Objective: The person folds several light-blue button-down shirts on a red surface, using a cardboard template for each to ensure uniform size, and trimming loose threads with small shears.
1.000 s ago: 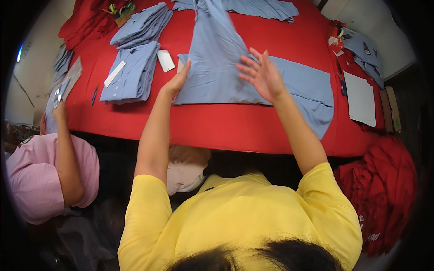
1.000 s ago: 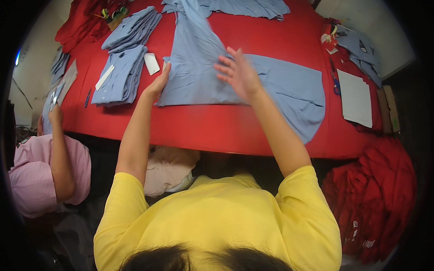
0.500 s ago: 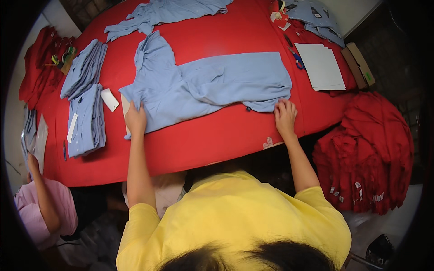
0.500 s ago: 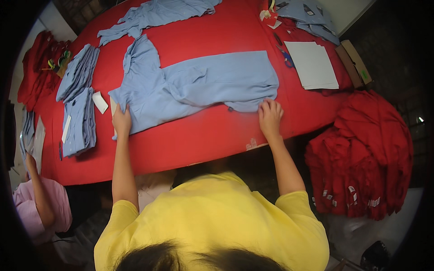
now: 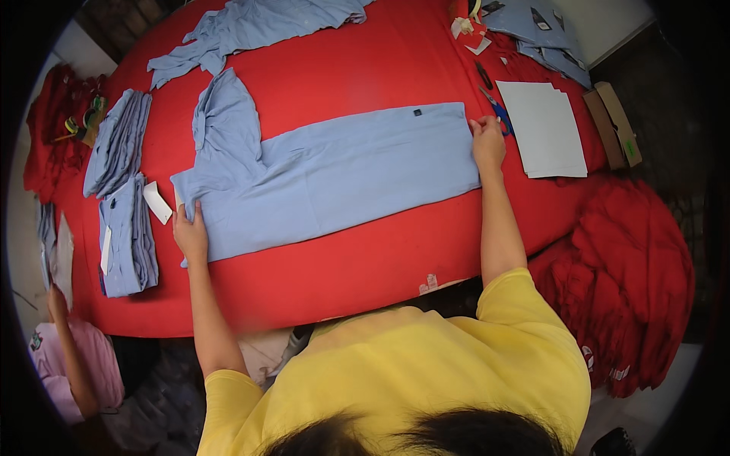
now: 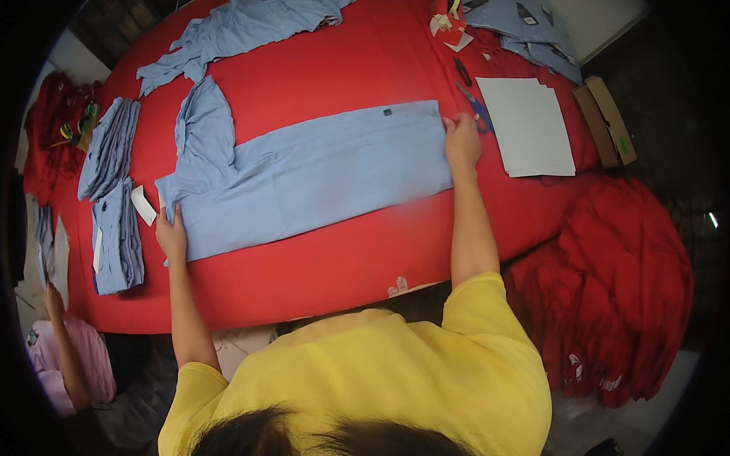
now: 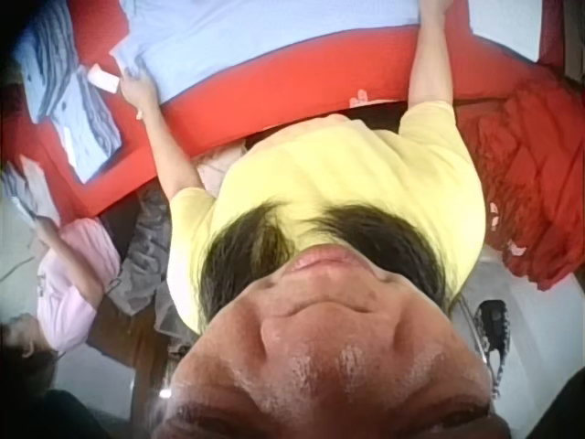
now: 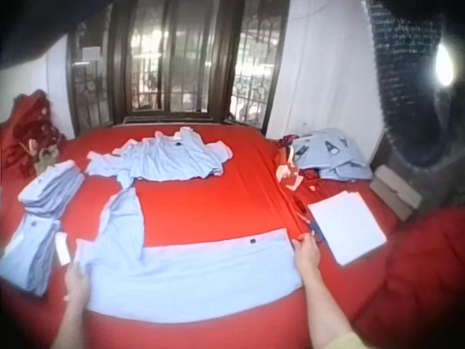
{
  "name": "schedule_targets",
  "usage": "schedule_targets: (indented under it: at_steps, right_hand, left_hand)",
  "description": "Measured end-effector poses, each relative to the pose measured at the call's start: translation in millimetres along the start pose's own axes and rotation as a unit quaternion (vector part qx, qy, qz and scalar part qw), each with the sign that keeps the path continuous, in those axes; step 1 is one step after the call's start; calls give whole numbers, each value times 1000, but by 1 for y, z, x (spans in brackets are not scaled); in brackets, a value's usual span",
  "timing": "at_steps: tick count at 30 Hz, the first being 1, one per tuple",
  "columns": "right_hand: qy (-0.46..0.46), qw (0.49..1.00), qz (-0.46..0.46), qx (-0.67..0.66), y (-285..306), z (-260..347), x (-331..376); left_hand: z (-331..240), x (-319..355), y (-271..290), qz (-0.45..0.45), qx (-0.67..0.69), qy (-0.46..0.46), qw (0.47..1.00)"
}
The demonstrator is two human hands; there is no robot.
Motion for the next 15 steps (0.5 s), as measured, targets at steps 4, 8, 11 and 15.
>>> schedule_targets:
  at_steps: [4,8,11,15]
  right_hand:
    - [177,983,-7,-49,3,81,38]
    - [237,968,62,62,-47,77,47]
    - [141,974,131,118,-50,71,34]
    - [50,973,162,156,-54,72,24]
  left_hand:
    - [2,9,13,-51,-53,-14,997]
    - [1,-1,11,-81,-27,-10,996]
    - [-1,1,16,-87,-20,-13,996]
    - [-6,13,20,-85,21,-21,996]
Point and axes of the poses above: each hand's wrist, its own x-axis away from the middle knuckle, its own y-axis out of the back of the hand, z = x × y, the point moved 10 cm from there along -x, towards the middle knuckle, and after that the axes turned 13 degrees about y, right-handed, at the moved point
